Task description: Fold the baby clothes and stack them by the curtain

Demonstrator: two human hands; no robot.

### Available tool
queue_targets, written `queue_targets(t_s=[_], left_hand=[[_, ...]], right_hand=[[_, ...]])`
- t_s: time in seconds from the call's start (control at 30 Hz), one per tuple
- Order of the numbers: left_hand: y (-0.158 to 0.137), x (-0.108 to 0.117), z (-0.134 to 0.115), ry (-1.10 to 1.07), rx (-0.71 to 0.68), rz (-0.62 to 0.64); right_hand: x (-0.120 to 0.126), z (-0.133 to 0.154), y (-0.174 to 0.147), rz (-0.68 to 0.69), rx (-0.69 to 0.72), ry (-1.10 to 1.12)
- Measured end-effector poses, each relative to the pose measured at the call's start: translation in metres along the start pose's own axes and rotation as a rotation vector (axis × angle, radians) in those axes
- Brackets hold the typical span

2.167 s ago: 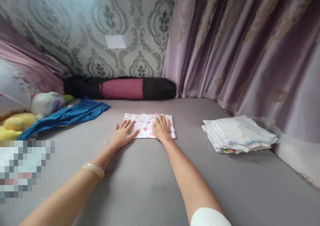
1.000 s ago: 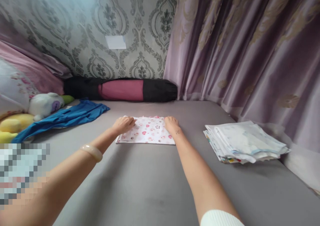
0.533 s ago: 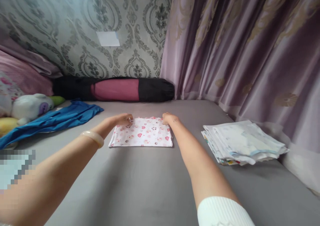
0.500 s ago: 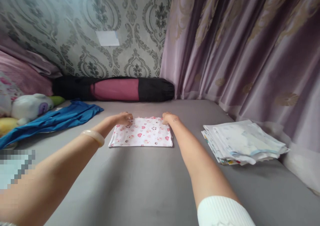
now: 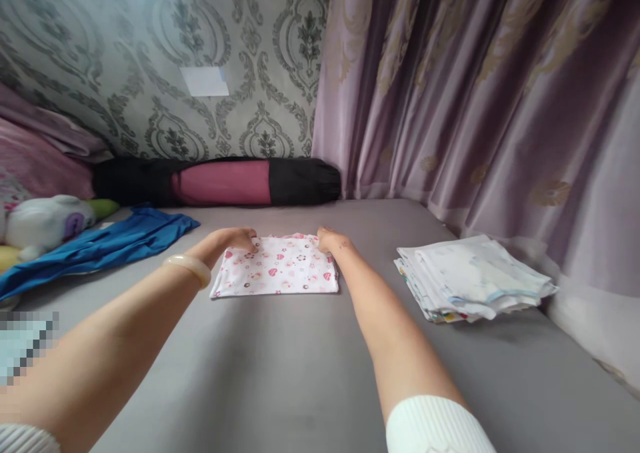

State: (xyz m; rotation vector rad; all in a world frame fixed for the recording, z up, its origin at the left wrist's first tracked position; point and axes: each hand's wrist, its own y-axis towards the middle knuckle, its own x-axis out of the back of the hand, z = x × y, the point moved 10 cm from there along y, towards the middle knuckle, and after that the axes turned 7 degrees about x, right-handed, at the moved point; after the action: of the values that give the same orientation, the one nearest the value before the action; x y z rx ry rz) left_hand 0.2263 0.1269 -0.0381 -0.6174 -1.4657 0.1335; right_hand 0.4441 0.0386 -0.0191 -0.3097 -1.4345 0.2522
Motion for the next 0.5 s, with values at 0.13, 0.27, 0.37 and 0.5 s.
queue_targets(t_s=[0.13, 0.27, 0.37, 0.5], left_hand=[[-0.016, 0.002, -0.004, -0.005, 0.025, -0.132], [-0.045, 0.01, -0.009, -0.006, 0.015, -0.258], [-0.065, 0.023, -0.008, -0.008, -0.001, -0.311], [-0.09, 0.049, -0.002, -0.014, -0.023, -0.323]], right_hand=[[0.001, 0.01, -0.013, -0.118, 0.025, -0.014], [0.01, 0.019, -0.033, -0.238, 0.072, -0.022], [0.024, 0.019, -0.049, -0.284, 0.106, -0.018], [0.051, 0.015, -0.068, -0.302, 0.143, -0.004]])
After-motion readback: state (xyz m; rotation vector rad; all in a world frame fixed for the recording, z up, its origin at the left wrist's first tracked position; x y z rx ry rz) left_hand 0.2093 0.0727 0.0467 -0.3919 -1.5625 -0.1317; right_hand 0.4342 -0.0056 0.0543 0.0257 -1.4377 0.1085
